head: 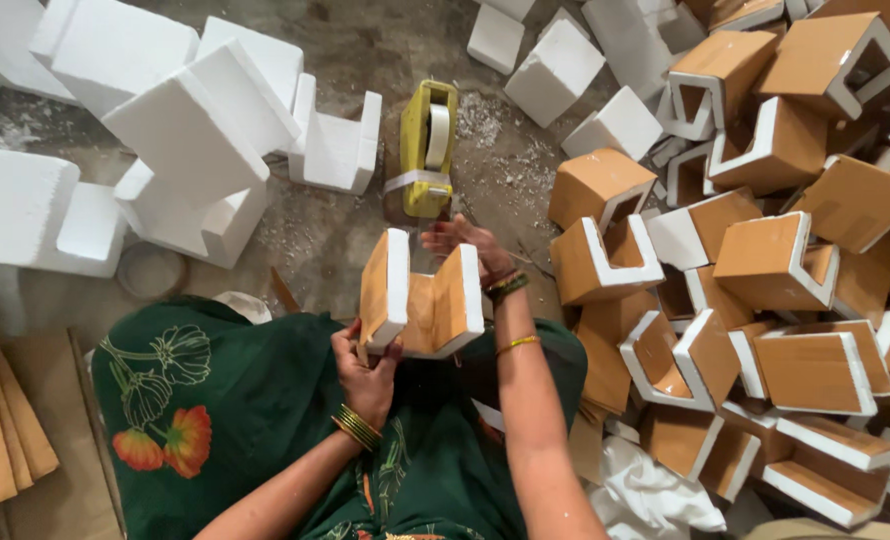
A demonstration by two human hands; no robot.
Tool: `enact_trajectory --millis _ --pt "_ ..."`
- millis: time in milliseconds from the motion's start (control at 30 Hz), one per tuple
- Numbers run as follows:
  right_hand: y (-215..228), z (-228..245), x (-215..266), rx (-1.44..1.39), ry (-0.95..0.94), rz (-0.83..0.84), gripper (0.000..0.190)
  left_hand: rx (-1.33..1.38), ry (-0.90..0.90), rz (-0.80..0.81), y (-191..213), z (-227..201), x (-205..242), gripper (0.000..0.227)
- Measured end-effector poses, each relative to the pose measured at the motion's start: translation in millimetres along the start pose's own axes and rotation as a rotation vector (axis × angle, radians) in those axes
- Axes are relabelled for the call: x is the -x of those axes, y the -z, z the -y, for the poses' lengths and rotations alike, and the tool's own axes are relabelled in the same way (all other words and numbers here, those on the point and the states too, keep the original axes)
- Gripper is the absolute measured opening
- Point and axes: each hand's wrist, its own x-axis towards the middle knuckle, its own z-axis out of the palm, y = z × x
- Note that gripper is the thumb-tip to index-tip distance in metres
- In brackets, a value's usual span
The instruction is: The person sits on the floor and assembles small cardboard boxes by inserting white foam inserts into the cardboard frames. They use a handheld tape dispenser to secure the foam pieces to the cardboard, repeating this process for multiple units.
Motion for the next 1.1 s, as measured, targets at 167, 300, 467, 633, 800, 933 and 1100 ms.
enact_trajectory --millis 167,300,467,633,800,933,1100 --pt "27.9 -10.8 -66.5 0.244 -0.246 0.099 0.046 0.002 0.163 -0.007 0.8 14.2 -15.0 0.056" --pt "68.1 -36.5 -109.5 0.516 -0.274 0.145 0.041 0.069 0.062 -0.004 3.5 42.3 -19.2 0.053" --pt "59.9 -83.1 -86.0 0.569 -0.340 0.052 0.039 0.014 0.281 -0.025 16.2 64.6 -10.3 0.053" --pt "39.9 -54.0 -19.6 0.082 -0.267 0.027 0.037 -0.006 0.093 0.107 12.6 56.4 3.1 0.056" --pt "-11.7 44.4 46.8 0.030 -0.114 0.170 0.035 -0.040 -0.290 0.340 16.6 -11.6 -9.8 0.064" --pt "-51.7 63.6 108.0 0.275 -0.001 0.191 0.021 -0.221 -0.897 0.581 29.4 -41.7 -37.6 0.052" --pt "-68.1 26.5 144.6 0.509 0.015 0.101 0.020 -0.450 -1.215 0.695 34.0 -53.0 -37.0 0.041"
